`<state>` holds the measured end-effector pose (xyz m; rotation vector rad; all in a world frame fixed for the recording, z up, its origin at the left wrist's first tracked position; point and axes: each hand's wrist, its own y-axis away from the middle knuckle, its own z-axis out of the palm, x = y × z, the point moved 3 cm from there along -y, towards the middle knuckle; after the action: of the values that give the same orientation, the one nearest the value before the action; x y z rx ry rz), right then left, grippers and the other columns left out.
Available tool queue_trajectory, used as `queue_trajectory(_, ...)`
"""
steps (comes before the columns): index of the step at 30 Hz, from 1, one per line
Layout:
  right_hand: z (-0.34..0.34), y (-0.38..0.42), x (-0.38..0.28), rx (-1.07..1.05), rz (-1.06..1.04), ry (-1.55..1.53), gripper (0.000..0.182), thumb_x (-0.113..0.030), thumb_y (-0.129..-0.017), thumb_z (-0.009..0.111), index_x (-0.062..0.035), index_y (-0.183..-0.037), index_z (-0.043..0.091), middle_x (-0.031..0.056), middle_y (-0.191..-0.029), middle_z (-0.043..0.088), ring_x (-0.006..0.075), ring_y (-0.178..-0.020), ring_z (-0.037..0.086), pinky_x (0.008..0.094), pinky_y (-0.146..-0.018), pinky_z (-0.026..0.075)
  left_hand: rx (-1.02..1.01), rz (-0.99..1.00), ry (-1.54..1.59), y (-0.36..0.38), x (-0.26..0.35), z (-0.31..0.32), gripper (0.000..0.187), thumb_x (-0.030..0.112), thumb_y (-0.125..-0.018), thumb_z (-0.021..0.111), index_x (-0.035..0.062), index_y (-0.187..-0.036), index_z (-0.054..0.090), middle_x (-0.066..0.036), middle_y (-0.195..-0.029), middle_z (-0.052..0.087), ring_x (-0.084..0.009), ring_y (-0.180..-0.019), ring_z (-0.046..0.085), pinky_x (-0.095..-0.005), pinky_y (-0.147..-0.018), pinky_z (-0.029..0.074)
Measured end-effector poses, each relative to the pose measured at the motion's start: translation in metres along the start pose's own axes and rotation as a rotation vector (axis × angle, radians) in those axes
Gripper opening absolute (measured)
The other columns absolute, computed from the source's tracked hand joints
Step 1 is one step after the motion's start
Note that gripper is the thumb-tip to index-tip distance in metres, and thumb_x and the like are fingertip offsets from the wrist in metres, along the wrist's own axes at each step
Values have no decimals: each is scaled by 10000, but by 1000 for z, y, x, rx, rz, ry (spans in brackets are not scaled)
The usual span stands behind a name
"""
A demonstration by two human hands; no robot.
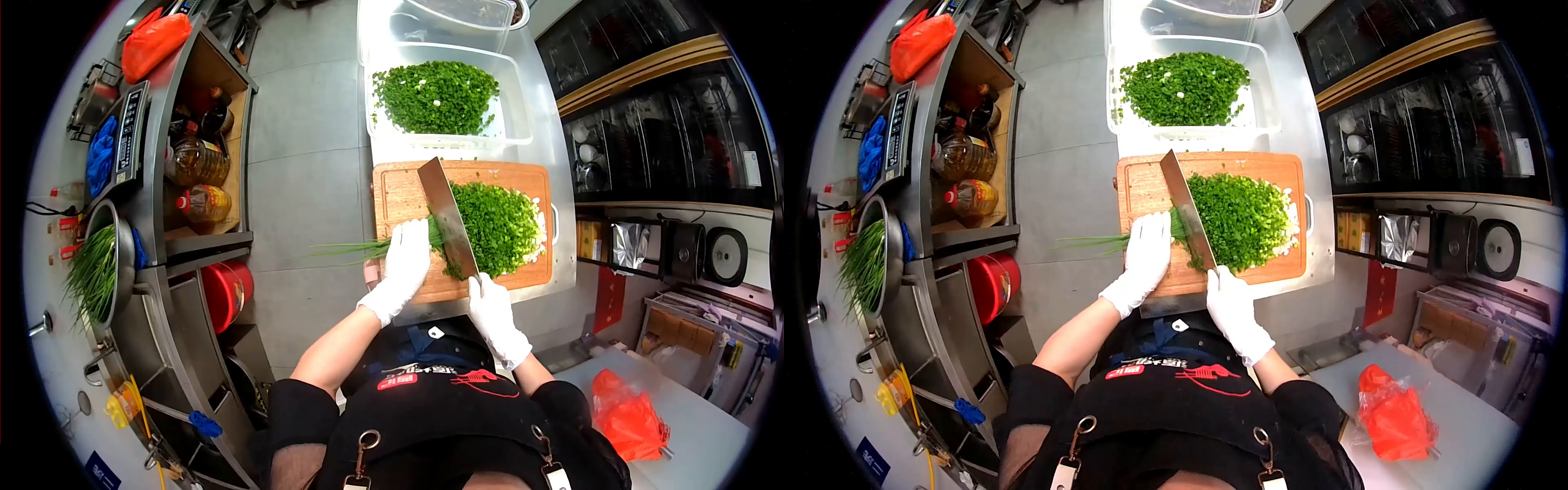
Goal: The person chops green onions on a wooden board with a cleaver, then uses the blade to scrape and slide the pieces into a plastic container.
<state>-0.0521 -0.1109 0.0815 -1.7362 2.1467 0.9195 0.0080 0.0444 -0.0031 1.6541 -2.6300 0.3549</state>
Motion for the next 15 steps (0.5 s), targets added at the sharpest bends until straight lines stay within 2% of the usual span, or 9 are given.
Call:
queue_trajectory(2, 5, 0, -2, -12, -20, 144, 242, -229, -964, 487, -11, -877, 547, 245, -712, 620, 430, -695, 621, 497, -648, 494, -43, 16, -24, 1, 0, 2, 514, 189, -859, 532, -81, -1293, 479, -216, -1174, 555, -327, -1091, 517, -427, -999, 380)
queue_trajectory(4, 10, -2, -4, -40, -7, 208, 249, -231, -966, 483, -11, -869, 544, 243, -699, 621, 421, -678, 627, 494, -639, 501, -79, 45, -59, 2, 2, 6, 546, 146, -853, 477, -115, -1331, 445, -252, -1265, 518, -354, -1190, 477, -453, -1068, 330)
queue_trajectory(5, 13, -6, -5, -62, -9, 272, 255, -234, -969, 478, -11, -861, 540, 240, -687, 623, 411, -660, 633, 491, -629, 508, -82, 48, -58, 1, 3, 8, 546, 146, -853, 477, -115, -1331, 445, -252, -1265, 518, -354, -1190, 477, -453, -1068, 330)
queue_trajectory(11, 32, -21, -4, -17, 6, 240, 265, -227, -969, 472, -10, -842, 558, 235, -659, 615, 408, -662, 639, 491, -636, 515, -149, 39, -63, -3, 1, -2, 533, 137, -844, 481, -126, -1308, 461, -241, -1217, 534, -336, -1136, 491, -433, -1031, 350)
queue_trajectory(13, 25, -22, -2, 114, -175, 151, 259, -214, -968, 466, 3, -893, 586, 229, -700, 628, 406, -704, 640, 479, -665, 506, -95, 34, -59, -3, 1, -3, 520, 140, -844, 486, -122, -1294, 470, -233, -1185, 545, -324, -1096, 503, -430, -1008, 362)
queue_trajectory(14, 18, -23, 9, -3, -15, -135, 255, -207, -966, 465, 8, -945, 600, 223, -749, 638, 402, -752, 637, 468, -692, 493, -91, 34, -60, -4, 0, -2, 520, 140, -844, 486, -122, -1294, 470, -233, -1185, 545, -324, -1096, 503, -430, -1008, 362)
queue_trajectory(15, 14, -24, 14, -93, 147, -261, 251, -206, -963, 477, 14, -941, 595, 221, -771, 641, 403, -774, 630, 463, -698, 486, -36, 19, -28, -4, 0, -3, 497, 143, -841, 489, -102, -1274, 489, -210, -1157, 554, -310, -1072, 514, -415, -985, 380)
